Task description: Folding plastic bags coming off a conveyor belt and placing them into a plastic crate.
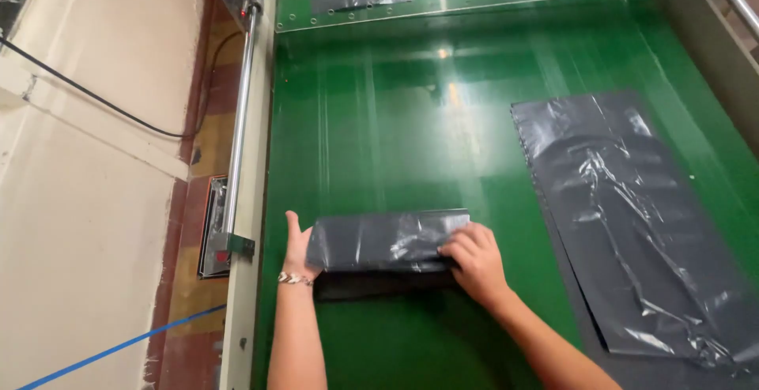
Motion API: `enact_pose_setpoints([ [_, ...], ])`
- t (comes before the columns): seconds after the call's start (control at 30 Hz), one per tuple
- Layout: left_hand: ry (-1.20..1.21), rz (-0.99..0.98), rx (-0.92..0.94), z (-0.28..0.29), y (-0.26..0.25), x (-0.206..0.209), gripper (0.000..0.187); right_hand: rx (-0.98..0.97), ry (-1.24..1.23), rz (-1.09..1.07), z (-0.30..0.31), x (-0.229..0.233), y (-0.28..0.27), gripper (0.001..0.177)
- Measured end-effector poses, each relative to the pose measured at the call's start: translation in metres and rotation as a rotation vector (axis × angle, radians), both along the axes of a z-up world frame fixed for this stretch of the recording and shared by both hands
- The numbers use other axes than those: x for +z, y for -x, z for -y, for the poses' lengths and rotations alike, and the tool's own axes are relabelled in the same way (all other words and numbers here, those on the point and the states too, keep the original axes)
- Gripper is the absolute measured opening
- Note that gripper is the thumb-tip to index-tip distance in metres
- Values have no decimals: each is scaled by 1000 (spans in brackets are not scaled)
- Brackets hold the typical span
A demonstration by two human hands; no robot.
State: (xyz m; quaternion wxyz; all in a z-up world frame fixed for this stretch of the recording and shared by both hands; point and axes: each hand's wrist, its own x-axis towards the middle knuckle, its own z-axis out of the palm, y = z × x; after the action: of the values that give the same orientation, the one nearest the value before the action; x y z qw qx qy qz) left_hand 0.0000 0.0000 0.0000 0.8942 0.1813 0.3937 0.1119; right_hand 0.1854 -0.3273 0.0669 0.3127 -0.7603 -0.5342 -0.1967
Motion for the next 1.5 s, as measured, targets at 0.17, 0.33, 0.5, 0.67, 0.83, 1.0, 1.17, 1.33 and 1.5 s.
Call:
enact_pose_setpoints([
  [0.17, -394, -17, 8, -42, 33, -129, 36, 4, 7, 27, 24, -17, 24, 28],
  [0.33, -1393, -674, 37, 71, 13, 28, 69, 33, 177, -80, 26, -7, 20, 26],
  [0.5, -2372, -936, -318, 151, -40, 42, 59, 255, 161, -256, -43, 31, 52, 65],
  [0.67, -2134, -822, -1060, 149, -49, 36, 65, 172, 345, -270, -74, -12, 58, 85],
  [0.83, -2214, -709, -962, 111, 12, 49, 93, -36, 581, -134, -37, -22, 18, 99],
  [1.0, -2323, -467, -1024, 78, 75, 55, 103, -227, 544, -14, -20, -18, -1, 103],
  [1.17, -2911, 106, -760, 97, 69, 78, 13, 379, 337, -231, -34, 11, 111, 90],
  [1.33, -1898, 170, -1300, 157, 57, 119, 20, 508, 158, -469, 32, -35, 163, 33],
  [1.5, -65, -322, -940, 80, 9, -66, 83, 148, -16, -1207, 51, -51, 153, 25],
])
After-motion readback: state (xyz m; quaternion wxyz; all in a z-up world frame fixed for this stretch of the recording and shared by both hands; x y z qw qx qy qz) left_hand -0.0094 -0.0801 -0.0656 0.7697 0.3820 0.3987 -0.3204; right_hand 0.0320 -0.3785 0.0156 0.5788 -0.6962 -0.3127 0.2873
